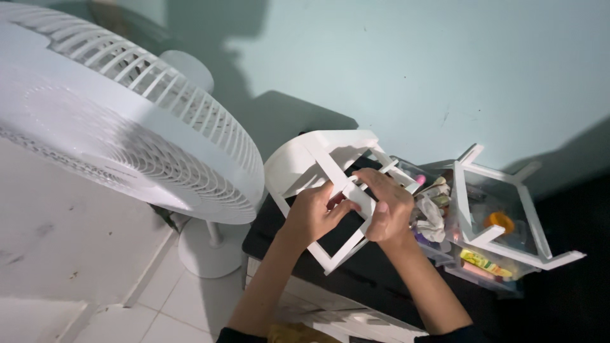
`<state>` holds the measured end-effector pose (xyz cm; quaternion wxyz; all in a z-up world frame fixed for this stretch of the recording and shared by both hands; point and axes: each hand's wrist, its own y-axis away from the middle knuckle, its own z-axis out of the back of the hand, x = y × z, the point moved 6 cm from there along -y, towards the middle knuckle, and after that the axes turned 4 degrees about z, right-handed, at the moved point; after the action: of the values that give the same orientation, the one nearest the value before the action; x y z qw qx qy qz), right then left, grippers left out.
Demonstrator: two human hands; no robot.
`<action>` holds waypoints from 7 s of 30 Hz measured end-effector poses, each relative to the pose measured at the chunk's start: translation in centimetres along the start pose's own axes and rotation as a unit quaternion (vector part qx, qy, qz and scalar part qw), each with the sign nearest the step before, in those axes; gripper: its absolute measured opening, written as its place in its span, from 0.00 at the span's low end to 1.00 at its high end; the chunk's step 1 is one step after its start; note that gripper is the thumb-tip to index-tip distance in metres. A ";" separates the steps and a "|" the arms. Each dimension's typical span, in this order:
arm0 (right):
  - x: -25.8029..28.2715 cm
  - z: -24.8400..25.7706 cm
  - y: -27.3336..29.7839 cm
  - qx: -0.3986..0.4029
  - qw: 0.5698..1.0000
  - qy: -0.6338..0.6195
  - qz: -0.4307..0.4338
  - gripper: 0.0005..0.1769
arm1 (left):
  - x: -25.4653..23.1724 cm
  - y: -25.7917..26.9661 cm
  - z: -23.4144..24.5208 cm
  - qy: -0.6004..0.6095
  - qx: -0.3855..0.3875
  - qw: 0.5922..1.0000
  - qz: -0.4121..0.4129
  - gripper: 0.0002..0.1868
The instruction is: The person assembles a white plastic organizer by snapping together frame pieces and inserting a compartmentalized tray. The person repeatedly adjusts and reattaches parts to secure the structure on a black surface.
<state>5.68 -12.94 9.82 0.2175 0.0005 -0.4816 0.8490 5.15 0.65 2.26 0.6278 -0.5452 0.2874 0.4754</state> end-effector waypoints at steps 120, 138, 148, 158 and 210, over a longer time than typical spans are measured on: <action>-9.4 4.8 1.0 0.114 0.993 -0.028 -0.019 0.19 | -1.0 -8.1 -8.7 0.368 -0.067 0.886 0.273 0.27; -9.6 4.3 -1.0 0.113 0.992 -0.003 0.054 0.32 | 2.9 -8.3 -9.4 0.352 -0.057 0.875 0.328 0.27; -8.0 3.9 -2.9 0.226 0.968 -0.061 0.087 0.24 | 5.4 -8.2 -9.8 0.332 -0.084 0.869 0.358 0.37; -7.9 2.8 -2.9 0.186 0.980 -0.054 0.054 0.34 | 6.8 -8.7 -10.3 0.382 -0.086 0.850 0.352 0.38; -10.9 4.6 0.2 0.156 0.978 -0.030 -0.134 0.13 | 3.9 -11.2 -9.4 0.367 0.052 0.894 0.252 0.32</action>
<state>14.49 -20.79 9.80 0.3123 0.1245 -0.3448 0.8764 18.32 -6.75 1.20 0.3645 -0.5571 0.6491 0.3681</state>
